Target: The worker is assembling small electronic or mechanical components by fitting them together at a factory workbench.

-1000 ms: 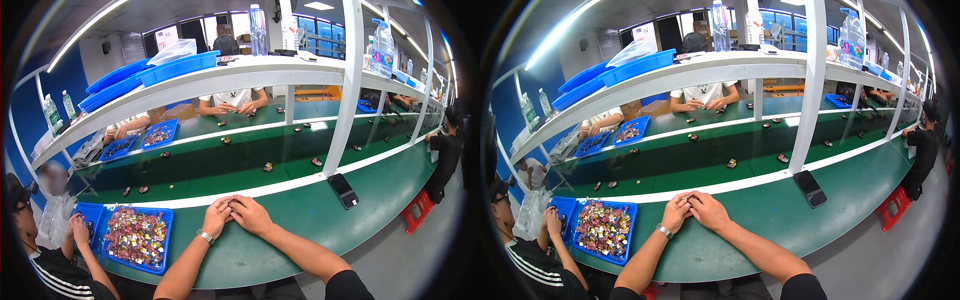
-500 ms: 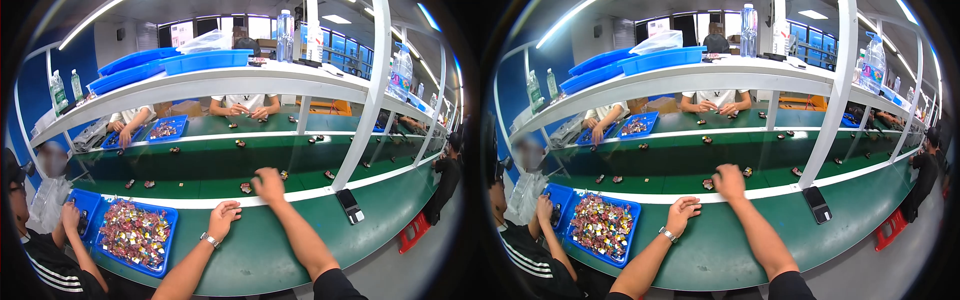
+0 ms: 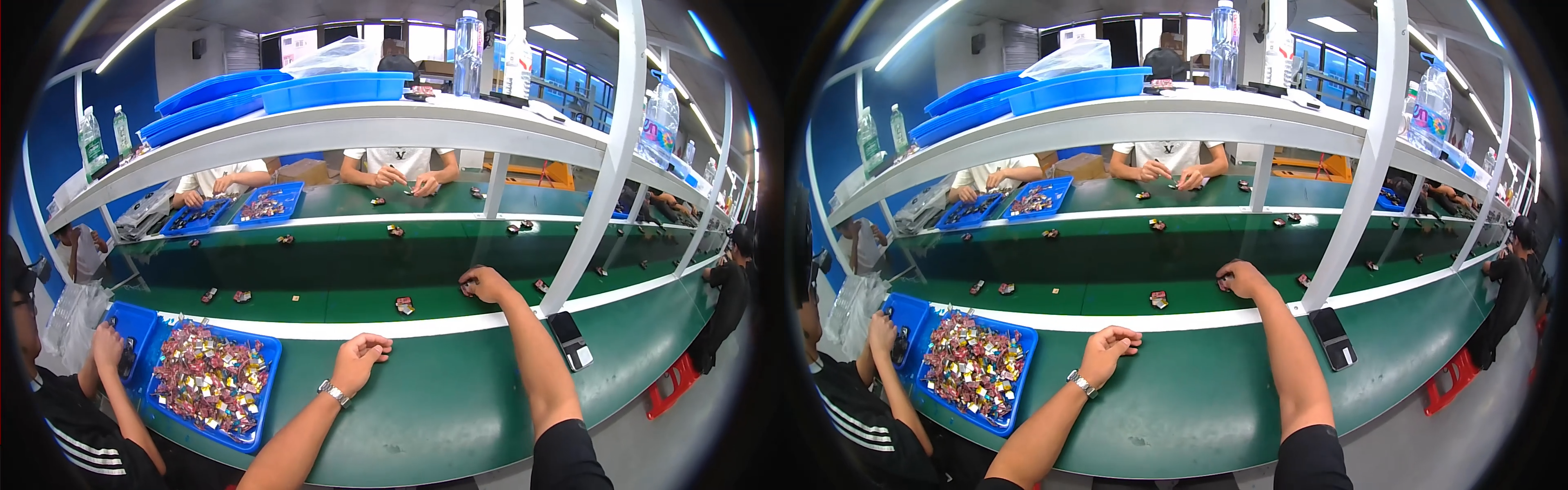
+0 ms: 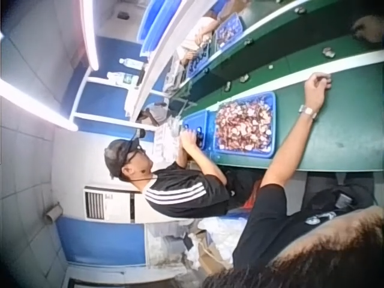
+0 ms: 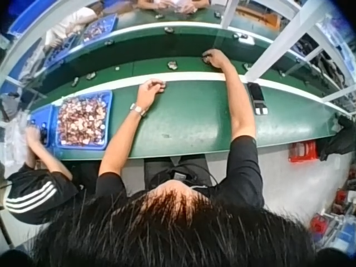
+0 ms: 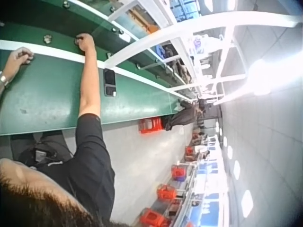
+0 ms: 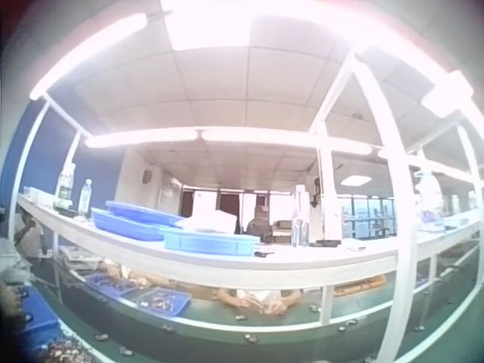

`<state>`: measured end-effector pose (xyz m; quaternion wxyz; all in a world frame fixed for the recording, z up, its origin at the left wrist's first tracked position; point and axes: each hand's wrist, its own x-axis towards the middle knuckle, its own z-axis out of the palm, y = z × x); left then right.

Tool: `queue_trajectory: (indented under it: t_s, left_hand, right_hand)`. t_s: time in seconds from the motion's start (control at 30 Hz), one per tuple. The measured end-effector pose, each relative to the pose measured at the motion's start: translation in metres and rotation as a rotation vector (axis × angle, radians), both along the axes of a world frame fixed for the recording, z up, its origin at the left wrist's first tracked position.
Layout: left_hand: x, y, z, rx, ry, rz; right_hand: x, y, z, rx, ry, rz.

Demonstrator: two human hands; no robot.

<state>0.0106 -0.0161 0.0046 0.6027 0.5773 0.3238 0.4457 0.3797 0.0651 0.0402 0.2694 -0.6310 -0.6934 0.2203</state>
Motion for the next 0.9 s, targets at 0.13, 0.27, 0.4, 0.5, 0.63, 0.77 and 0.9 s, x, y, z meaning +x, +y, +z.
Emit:
queue_trajectory:
  t_s: [0.13,0.27,0.4,0.5,0.63,0.77,0.9]
  left_hand:
    - [-0.003,0.001,0.001,0.008,0.019,-0.003]
    - [-0.005,-0.001,0.004,0.002,0.044,-0.042]
    - [0.005,-0.011,0.014,-0.009,-0.041,-0.104]
    - [0.007,-0.021,0.026,-0.138,-0.131,-0.231]
    - [0.005,-0.016,0.023,-0.152,-0.145,-0.280]
    - [0.004,-0.020,0.027,-0.156,-0.152,-0.257]
    - [0.003,-0.015,0.021,-0.110,-0.139,-0.242]
  right_hand:
    - [-0.002,-0.028,0.003,-0.126,0.239,-0.113]
    - [-0.048,-0.070,0.004,-0.165,0.844,-0.294]
    - [-0.125,-0.107,0.002,-0.089,1.168,-0.250]
    - [-0.173,-0.121,-0.004,-0.033,1.201,-0.237]
    - [-0.203,-0.133,-0.010,0.026,1.069,-0.225]
    - [-0.200,-0.138,-0.003,0.098,0.844,-0.167]
    - [-0.198,-0.144,0.000,0.341,0.412,-0.104]
